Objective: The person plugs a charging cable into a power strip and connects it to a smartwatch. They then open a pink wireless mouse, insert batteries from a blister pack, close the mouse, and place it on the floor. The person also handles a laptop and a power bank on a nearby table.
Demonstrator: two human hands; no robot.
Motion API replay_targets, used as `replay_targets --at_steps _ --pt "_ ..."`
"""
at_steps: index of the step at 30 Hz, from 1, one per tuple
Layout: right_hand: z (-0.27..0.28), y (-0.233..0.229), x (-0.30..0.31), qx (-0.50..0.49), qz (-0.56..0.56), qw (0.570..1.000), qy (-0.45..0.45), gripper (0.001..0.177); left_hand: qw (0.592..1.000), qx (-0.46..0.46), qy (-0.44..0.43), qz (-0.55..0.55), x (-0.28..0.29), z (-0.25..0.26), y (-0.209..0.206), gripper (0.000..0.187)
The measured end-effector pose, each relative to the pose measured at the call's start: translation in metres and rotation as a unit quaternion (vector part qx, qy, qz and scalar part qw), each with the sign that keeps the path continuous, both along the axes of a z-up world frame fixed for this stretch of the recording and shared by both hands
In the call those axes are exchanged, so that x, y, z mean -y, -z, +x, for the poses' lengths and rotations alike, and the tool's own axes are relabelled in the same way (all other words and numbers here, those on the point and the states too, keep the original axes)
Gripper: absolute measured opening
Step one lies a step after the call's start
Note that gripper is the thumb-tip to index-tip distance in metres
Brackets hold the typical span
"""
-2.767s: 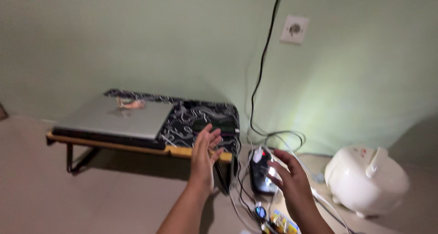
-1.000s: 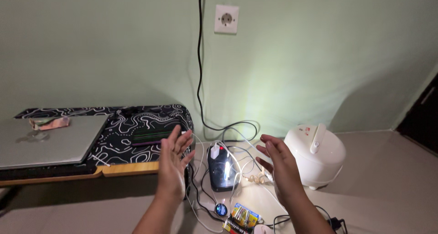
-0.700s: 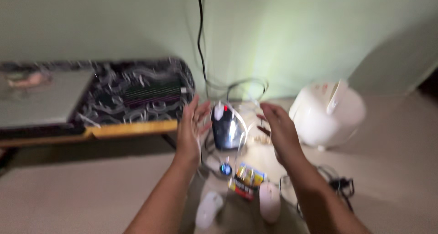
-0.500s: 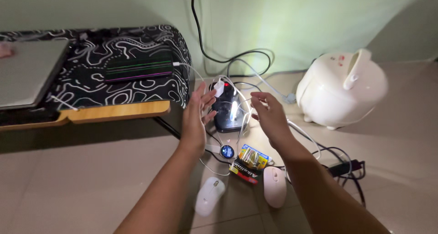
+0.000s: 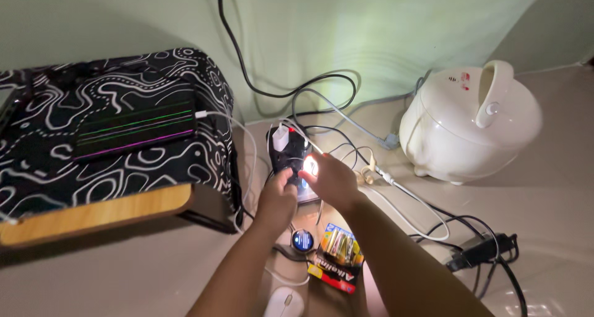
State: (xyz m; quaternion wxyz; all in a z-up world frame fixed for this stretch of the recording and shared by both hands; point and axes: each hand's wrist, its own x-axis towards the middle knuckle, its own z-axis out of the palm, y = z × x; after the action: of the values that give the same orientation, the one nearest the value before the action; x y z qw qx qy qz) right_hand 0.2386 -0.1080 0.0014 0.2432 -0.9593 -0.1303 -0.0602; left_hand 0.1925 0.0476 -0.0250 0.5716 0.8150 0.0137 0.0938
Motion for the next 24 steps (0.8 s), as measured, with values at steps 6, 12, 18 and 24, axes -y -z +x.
replay_targets --at_steps 6,12,18,24 --pt "0.035 0.055 -0.007 0.18 0.039 0.98 -0.077 0.044 0.97 -0.077 0.076 0.218 0.008 0.007 0.022 0.042" --pt "0.045 0.06 -0.004 0.033 -0.024 0.998 -0.047 0.043 0.899 -0.193 0.126 0.372 0.016 0.004 0.017 0.058" --pt "0.041 0.035 -0.007 0.015 -0.049 0.995 -0.085 0.033 0.875 -0.214 0.133 0.414 0.021 0.0 0.006 0.07" --pt "0.03 -0.002 -0.01 0.021 0.038 0.998 -0.049 0.026 0.842 -0.22 0.154 0.469 0.024 0.005 0.007 0.071"
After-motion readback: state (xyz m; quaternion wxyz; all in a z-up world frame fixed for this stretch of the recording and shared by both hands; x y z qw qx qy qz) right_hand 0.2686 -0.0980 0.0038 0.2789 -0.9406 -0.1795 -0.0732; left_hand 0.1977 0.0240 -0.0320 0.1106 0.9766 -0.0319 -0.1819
